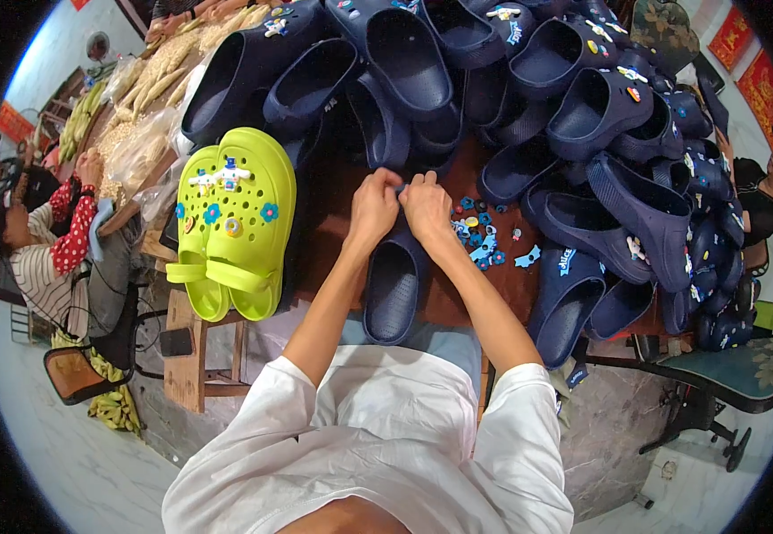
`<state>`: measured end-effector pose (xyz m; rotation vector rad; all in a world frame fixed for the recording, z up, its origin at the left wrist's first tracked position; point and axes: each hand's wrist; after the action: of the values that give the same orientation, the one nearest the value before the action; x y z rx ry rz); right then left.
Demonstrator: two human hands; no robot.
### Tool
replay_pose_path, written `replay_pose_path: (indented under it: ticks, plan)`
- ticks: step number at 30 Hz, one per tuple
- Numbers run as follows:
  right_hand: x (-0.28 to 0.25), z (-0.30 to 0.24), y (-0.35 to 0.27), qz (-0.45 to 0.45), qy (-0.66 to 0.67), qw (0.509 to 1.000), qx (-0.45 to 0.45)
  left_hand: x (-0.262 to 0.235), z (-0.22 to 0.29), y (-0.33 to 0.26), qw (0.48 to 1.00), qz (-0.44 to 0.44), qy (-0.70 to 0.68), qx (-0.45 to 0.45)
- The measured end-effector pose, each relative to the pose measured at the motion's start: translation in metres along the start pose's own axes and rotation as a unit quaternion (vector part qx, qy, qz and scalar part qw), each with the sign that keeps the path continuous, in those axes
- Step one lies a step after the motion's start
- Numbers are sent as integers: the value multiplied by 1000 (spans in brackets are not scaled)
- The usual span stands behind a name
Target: Attaching decorative charms to the holes of foam clogs.
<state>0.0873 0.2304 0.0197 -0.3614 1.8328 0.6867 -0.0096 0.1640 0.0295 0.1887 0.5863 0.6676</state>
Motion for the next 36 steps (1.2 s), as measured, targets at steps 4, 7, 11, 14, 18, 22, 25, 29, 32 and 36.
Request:
replay_pose_path:
  ticks: [4,7,11,14,18,22,25,29,32,36]
  plan:
    - [1,9,-4,32,-4,999,-32,20,9,10,998,-35,40,-37]
    - [-3,16,-12,47,90,994,-26,17,6,8,995,-69,67,-22]
    - [-17,23,-32,44,103,993,-39,17,5,3,991,-95,86,23]
    - [-24,22,-36,27,73,996,-48,16,7,3,991,-95,78,47]
    - [-21,14,-36,59,-3,995,-79,14,9,3,994,-85,48,52]
    - [-14,21,-37,90,21,995,-47,13,11,2,992,-88,68,55]
    - [-11,34,-43,78,35,996,-10,14,11,2,989,-99,86,74]
    - [-17,47,-54,91,7,996,-18,16,10,3,988,-105,89,64]
    - [-29,49,-60,80,-36,996,-15,19,9,4,982,-123,130,65]
    - [-40,38,-62,148,-5,988,-42,21,8,4,984,-105,131,53]
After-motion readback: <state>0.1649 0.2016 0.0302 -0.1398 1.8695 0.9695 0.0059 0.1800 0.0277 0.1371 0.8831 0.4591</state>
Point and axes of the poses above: each hand's wrist, its own y-axis towards the middle knuckle, its own x-axis out of the palm, z = x × y, and after that the axes turned 4 degrees about -y, right-handed
